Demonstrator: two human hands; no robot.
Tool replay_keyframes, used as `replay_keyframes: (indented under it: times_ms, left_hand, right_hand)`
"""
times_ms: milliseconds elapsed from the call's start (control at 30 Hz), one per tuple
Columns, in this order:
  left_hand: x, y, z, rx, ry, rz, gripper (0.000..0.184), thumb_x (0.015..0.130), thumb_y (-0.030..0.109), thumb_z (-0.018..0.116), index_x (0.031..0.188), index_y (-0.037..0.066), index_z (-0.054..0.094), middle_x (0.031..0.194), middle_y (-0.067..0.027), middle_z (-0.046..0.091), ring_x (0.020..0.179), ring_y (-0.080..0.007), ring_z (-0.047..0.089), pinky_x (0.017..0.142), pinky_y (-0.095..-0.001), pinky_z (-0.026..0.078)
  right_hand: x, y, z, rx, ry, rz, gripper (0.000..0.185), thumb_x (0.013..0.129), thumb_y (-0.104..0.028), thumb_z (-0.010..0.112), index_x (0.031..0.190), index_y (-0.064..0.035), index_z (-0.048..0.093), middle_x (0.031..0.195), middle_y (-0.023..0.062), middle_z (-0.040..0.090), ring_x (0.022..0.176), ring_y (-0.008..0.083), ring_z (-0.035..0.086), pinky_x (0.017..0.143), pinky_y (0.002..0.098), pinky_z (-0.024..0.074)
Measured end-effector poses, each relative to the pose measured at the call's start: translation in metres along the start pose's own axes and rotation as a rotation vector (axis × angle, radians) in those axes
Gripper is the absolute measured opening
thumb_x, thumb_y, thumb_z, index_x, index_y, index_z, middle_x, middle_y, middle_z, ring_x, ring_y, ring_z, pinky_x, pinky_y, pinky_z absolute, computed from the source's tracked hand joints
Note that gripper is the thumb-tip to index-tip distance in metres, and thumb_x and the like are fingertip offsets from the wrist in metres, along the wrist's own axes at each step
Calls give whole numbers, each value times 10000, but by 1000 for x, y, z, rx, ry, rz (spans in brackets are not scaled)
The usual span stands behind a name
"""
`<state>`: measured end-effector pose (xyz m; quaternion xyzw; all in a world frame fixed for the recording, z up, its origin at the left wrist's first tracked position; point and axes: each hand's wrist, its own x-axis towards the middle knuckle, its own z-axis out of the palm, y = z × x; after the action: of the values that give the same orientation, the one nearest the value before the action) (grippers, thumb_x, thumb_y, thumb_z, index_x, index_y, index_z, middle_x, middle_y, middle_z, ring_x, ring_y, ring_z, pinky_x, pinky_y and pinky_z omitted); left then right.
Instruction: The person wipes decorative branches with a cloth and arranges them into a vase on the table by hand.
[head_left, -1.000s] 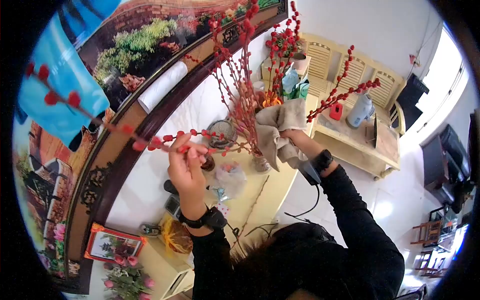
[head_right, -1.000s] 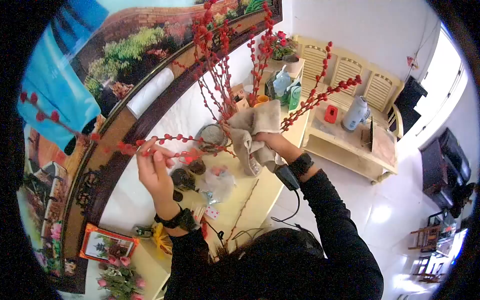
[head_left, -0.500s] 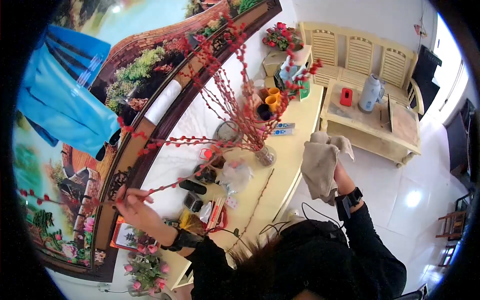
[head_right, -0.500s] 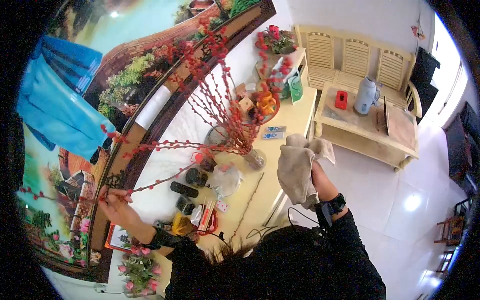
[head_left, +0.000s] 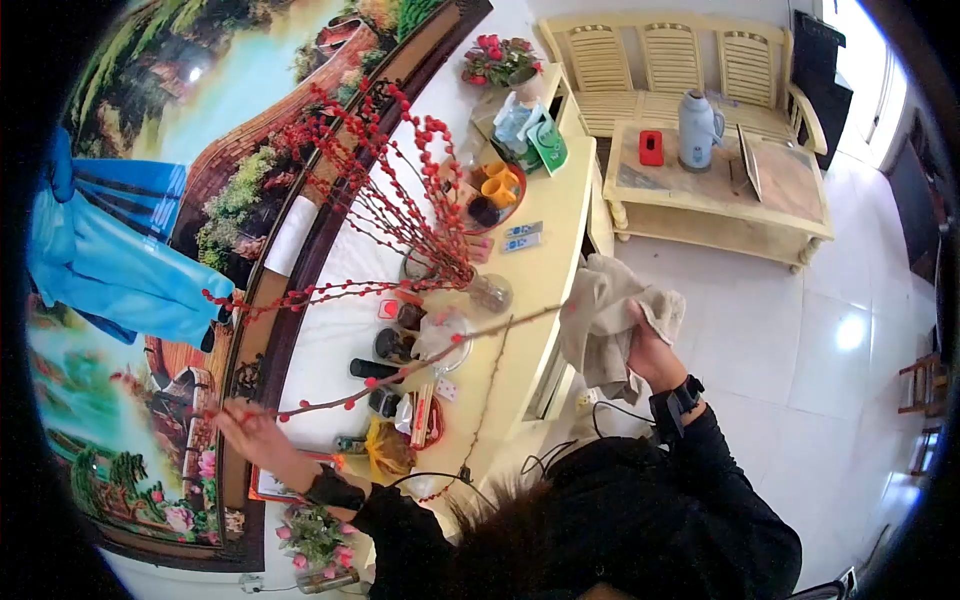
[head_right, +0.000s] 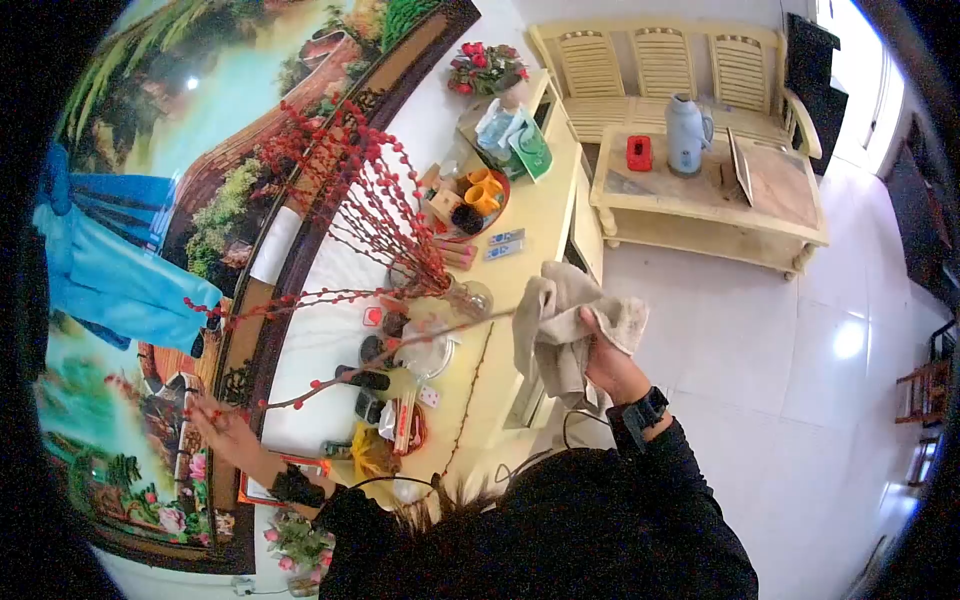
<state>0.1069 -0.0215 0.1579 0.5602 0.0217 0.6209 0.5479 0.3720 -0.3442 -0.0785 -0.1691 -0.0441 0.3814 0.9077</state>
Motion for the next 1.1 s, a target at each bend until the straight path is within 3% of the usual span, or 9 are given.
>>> replay_keyframes:
  times_ms: [167,300,367,500,600,767,900,1033,1100]
  left_hand:
    - [12,-45,1,-72,-185,-243,225,852,130,448,1049,28,412,707,1,394,590,-59,355,482,-172,313]
    - [-19,-63,82,-30,-84,-359,225,855,180,450,1044,62,419,672,7,398,561,-59,345,484,-186,312]
    - [-20,-79,85,-155,-461,-419,248,850,218,461,1042,69,419,668,0,412,569,-66,358,500,-192,329]
    - [-35,-99,119,-88,-581,-535,262,842,239,476,1028,65,417,659,-11,422,603,-79,410,497,-188,343]
    - [-49,-118,142,-32,-643,-589,287,841,245,475,1051,63,402,664,-24,451,552,-92,422,446,-207,339]
    - [-65,-149,170,-63,-735,-652,327,841,259,468,1079,48,391,721,-61,514,609,-112,493,447,-229,391]
    - [-90,-173,189,-169,-589,-697,333,846,263,448,1088,36,408,823,-56,515,758,-162,500,649,-324,436]
    - [-140,-210,173,-53,-429,-737,266,846,240,467,759,3,549,751,-54,562,674,-113,491,649,-251,414]
    - [-181,-245,153,-11,-573,-755,331,783,221,536,1005,-25,538,979,-93,546,834,-109,492,727,-250,399]
  right_hand:
    - [-27,-12,-29,-119,-103,-34,648,796,-497,423,1266,-85,252,1256,77,353,1144,221,355,955,391,291]
    - [-60,-13,-25,-373,-145,-75,644,701,-363,639,1174,-30,357,1118,67,459,1015,179,450,869,305,383]
    - [-76,-15,-17,-575,-44,-67,691,585,-203,764,1134,-21,386,1030,48,489,957,156,459,833,273,390]
    - [-103,-22,-48,-798,131,222,722,519,-108,795,1121,-36,403,1007,31,504,932,149,468,817,270,387]
    - [-113,-27,-76,-908,-112,155,642,505,-101,801,1059,-49,481,982,18,530,916,135,480,806,270,399]
    - [-141,-32,-89,-813,88,129,568,544,-79,773,1046,-55,510,985,17,550,912,133,494,791,266,411]
    - [-151,-34,-97,-741,174,43,459,607,-60,724,1021,-49,529,965,15,558,887,130,502,771,264,417]
    - [-164,-46,-89,-654,360,-15,366,649,-42,686,987,-40,548,923,15,572,841,128,515,740,257,426]
    - [-168,-49,-95,-736,400,-30,364,649,-53,690,985,-47,550,915,21,575,834,130,520,729,257,432]
